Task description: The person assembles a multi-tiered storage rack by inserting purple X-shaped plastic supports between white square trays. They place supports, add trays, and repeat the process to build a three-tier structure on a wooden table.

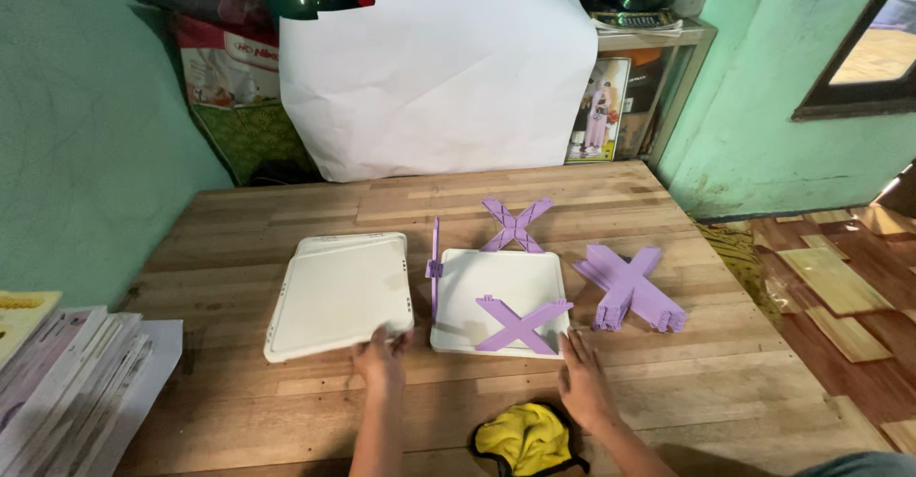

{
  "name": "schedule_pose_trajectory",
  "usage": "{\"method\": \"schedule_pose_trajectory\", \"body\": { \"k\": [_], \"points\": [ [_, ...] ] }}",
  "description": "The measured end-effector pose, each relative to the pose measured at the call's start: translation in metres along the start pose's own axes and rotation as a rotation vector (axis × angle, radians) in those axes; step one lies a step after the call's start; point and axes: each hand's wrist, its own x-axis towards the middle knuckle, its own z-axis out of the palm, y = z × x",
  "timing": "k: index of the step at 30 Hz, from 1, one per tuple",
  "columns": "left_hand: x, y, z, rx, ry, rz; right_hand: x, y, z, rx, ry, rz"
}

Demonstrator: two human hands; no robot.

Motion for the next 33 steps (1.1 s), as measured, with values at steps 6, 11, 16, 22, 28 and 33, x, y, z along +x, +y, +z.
{"method": "schedule_pose_trajectory", "body": {
  "k": [6,11,16,22,28,33],
  "points": [
    [-0.038,0.022,0.032,-0.086,-0.046,0.042,-0.003,-0.057,-0.026,0.490,0.181,0.403],
    [-0.099,0.044,0.069,-0.172,-0.134,0.067,0.018,-0.112,-0.050,1.011,-0.075,0.283],
    [-0.174,0.052,0.108,-0.065,-0.188,-0.071,0.047,-0.156,-0.087,1.433,-0.267,0.493],
    [-0.221,0.004,0.123,-0.044,-0.454,0.029,0.072,-0.152,-0.111,1.868,-0.067,0.779],
    [-0.209,0.005,0.110,0.487,-0.568,-0.045,0.095,-0.110,-0.151,1.757,0.095,0.703],
    [-0.204,0.058,0.104,0.207,-1.059,-0.150,0.120,-0.069,-0.177,1.748,0.140,0.748]
  ]
}}
